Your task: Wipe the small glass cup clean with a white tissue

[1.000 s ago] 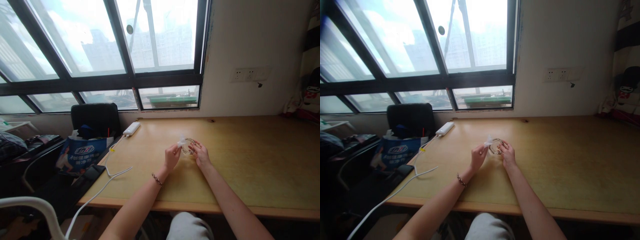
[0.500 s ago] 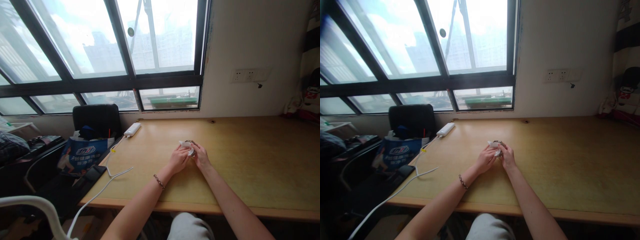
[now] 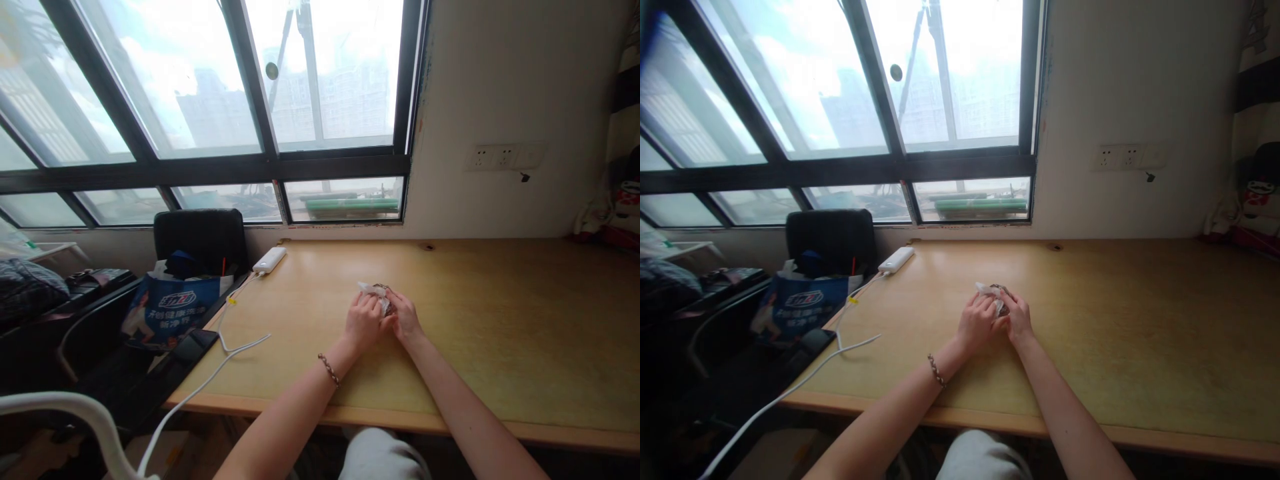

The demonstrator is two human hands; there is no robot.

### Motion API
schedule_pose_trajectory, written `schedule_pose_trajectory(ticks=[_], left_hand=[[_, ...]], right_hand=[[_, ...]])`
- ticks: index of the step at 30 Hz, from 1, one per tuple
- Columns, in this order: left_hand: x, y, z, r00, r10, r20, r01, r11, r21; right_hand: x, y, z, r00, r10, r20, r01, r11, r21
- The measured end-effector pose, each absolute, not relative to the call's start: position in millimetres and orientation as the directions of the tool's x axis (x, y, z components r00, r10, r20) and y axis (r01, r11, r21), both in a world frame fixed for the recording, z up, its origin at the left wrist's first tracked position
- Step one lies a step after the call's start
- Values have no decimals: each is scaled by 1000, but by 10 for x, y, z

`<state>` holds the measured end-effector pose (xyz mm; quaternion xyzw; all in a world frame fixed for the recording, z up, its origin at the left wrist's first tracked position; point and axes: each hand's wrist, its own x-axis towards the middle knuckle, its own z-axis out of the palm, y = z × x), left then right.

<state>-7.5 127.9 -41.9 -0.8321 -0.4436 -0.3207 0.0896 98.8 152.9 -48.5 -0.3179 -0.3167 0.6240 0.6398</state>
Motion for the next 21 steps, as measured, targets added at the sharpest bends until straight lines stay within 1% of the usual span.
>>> schedule_pose_trajectory(ticks=[6, 10, 13, 17, 21], left_hand=[[-139, 1276, -392, 511, 649, 563, 660, -716, 226], [-170, 1318, -408, 549, 643, 534, 626, -740, 247], [-184, 1363, -427, 554, 642, 530, 638, -737, 225], [-190, 1399, -424, 563, 618, 549, 655, -738, 159], [-198, 1374, -376, 540, 594, 596, 681, -725, 106]], right_hand=[[1011, 1535, -515, -31, 1000, -1, -622, -20, -783], [1032, 1572, -551, -30, 999, -17, -640, -32, -767], [1043, 1600, -565, 15, 1000, -22, -647, -7, -762], [1055, 1632, -577, 85, 995, -60, -672, 13, -740], [1069, 1655, -588, 50, 991, -123, -730, -48, -682]])
